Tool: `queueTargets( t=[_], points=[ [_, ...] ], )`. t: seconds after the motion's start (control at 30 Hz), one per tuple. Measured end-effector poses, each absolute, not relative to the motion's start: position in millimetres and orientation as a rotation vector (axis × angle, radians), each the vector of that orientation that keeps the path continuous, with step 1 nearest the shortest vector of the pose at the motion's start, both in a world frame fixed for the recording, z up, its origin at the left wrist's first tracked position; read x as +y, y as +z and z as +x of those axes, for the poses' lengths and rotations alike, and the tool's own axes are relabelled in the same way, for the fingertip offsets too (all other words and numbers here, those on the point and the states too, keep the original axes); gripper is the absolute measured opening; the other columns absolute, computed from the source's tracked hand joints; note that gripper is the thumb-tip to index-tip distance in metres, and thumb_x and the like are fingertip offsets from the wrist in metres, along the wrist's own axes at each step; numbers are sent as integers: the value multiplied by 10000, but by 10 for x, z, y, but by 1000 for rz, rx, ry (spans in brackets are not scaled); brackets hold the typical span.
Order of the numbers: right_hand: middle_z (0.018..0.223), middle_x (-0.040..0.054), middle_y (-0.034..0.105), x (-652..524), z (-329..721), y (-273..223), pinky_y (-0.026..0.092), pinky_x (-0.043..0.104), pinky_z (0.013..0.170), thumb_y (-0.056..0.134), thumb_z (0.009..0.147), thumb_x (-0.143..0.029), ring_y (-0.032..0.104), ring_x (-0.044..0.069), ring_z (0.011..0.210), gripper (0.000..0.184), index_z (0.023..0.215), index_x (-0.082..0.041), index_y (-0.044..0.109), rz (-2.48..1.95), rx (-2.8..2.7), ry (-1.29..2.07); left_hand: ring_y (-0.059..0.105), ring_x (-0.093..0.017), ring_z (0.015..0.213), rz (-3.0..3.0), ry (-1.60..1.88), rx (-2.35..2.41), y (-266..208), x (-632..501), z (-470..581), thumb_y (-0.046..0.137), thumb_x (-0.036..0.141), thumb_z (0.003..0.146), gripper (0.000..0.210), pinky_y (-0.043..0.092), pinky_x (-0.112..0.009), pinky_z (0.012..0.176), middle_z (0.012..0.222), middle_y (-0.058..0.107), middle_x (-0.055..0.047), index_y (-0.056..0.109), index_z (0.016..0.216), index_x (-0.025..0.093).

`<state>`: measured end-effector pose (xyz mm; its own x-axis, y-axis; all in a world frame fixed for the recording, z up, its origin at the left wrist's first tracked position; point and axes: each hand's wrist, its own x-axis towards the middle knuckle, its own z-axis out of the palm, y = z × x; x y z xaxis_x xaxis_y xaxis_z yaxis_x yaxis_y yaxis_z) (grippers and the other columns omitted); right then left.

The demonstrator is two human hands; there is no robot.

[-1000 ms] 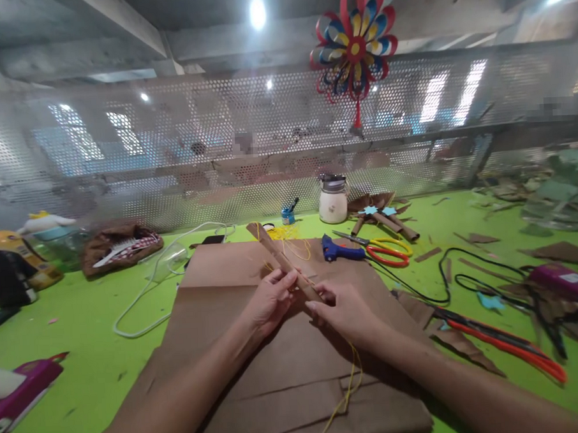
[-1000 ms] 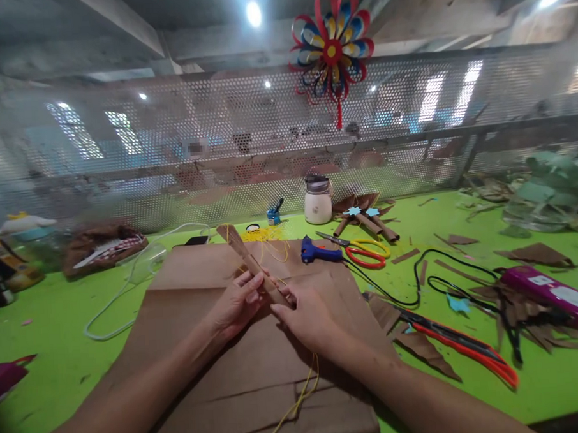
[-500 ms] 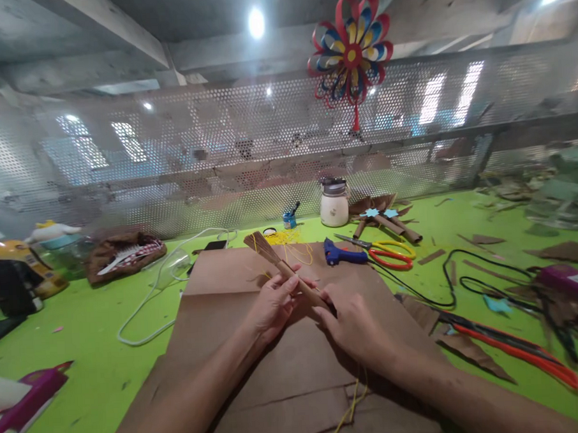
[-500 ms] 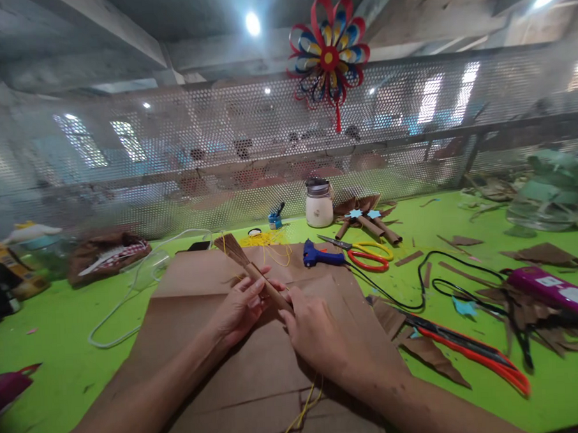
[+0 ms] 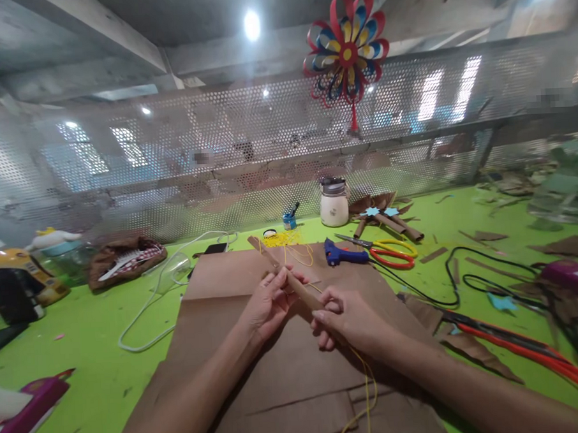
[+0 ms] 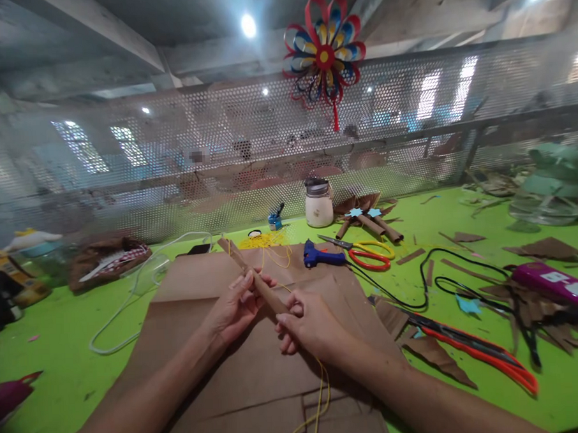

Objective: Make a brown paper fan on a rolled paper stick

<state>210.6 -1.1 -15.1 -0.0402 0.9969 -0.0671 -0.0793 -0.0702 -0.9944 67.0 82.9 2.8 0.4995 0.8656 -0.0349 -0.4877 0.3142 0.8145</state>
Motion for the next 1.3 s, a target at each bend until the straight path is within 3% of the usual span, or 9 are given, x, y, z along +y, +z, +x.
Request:
queueTargets(
  t=[0.3, 0.5, 0.7, 0.9, 1.03, 1.17, 1.3],
  points=[
    [603, -27, 626, -3, 2133, -162, 491, 245, 446, 594, 682, -245, 607, 122, 440, 267, 873, -174, 422, -1152, -1151, 1369, 672, -206, 801, 854, 920, 558, -34, 842, 687, 605, 198, 796, 171, 533, -331, 759, 814, 685, -85, 569, 946, 125],
    [655, -4, 613, -18, 2088, -133, 497, 247, 451, 594, 716, -331, 606, 116, 466, 302, 908, -150, 447, -1036, -1132, 1491, 660, -212, 863, 870, 832, 551, -53, 810, 724, 589, 150, 801, 224, 526, -327, 775, 887, 685, -111, 579, 1020, 107],
    [669, -1, 597, -27, 2117, -138, 469, 236, 385, 533, 769, -384, 597, 123, 431, 256, 868, -167, 441, -1044, -1132, 1549, 667, -192, 799, 897, 833, 549, -77, 842, 734, 616, 136, 776, 104, 533, -291, 726, 841, 689, -100, 604, 873, 103],
    [670, -17, 554, -44, 2158, -149, 398, 176, 354, 484, 814, -338, 537, 66, 400, 217, 912, -147, 519, -1230, -1312, 1385, 669, -166, 746, 847, 999, 649, -60, 905, 721, 594, 132, 790, 80, 537, -254, 687, 802, 691, -92, 596, 865, 105],
    [667, -23, 546, -55, 2177, -130, 356, 159, 345, 431, 833, -300, 525, 57, 398, 305, 1074, -141, 530, -1327, -1416, 1256, 668, -168, 755, 831, 1030, 653, -40, 931, 703, 577, 118, 796, 65, 538, -261, 716, 803, 688, -104, 594, 854, 93],
    [614, -32, 550, -89, 2155, -41, 387, 186, 368, 440, 806, -256, 532, 85, 405, 441, 1224, -117, 449, -1470, -1435, 1177, 662, -170, 732, 875, 1046, 617, -54, 974, 671, 606, 135, 779, 100, 541, -278, 706, 782, 677, -93, 601, 869, 90],
    [579, -32, 562, -101, 2142, -33, 439, 232, 440, 482, 771, -280, 545, 117, 441, 474, 1210, -100, 467, -1509, -1438, 1124, 657, -169, 728, 882, 1039, 586, -94, 1010, 640, 628, 150, 767, 129, 538, -297, 721, 788, 671, -91, 609, 880, 92]
  ],
)
